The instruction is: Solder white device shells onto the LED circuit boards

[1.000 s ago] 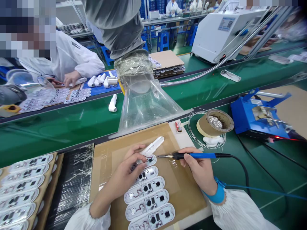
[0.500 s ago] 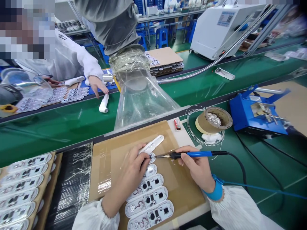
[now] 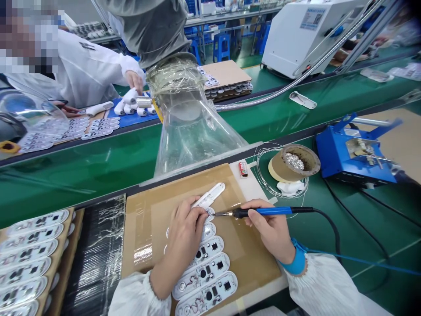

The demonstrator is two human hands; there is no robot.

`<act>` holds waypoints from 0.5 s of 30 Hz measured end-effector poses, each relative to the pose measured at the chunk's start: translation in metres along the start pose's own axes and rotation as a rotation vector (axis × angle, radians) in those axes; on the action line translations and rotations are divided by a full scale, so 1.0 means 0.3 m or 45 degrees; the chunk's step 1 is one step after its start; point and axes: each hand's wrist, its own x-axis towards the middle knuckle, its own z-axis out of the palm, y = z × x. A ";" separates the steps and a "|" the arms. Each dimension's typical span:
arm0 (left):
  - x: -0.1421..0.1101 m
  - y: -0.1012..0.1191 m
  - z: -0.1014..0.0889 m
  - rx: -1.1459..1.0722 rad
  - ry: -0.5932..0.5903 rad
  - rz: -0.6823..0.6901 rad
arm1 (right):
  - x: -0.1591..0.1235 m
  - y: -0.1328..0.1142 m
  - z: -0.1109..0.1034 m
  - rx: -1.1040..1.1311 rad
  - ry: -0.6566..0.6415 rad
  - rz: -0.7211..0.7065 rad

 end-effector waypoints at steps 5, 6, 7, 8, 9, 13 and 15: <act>-0.001 0.014 0.007 0.072 0.074 0.055 | -0.005 0.004 -0.003 -0.029 -0.009 -0.032; -0.002 0.015 0.007 0.070 0.078 0.055 | -0.005 0.004 -0.005 -0.027 -0.003 -0.038; -0.003 0.014 0.005 0.060 0.077 0.047 | -0.004 0.003 -0.007 -0.020 0.009 -0.047; -0.005 0.012 0.003 0.043 0.068 0.037 | -0.002 0.001 -0.008 -0.011 0.026 -0.060; -0.005 0.008 0.000 0.020 0.051 0.026 | 0.001 -0.002 -0.009 0.002 0.044 -0.075; -0.006 -0.012 -0.018 -0.067 -0.054 0.013 | 0.013 -0.014 -0.008 0.064 0.084 -0.113; -0.007 -0.020 -0.026 -0.094 -0.081 0.002 | 0.016 -0.016 -0.008 0.081 0.074 -0.110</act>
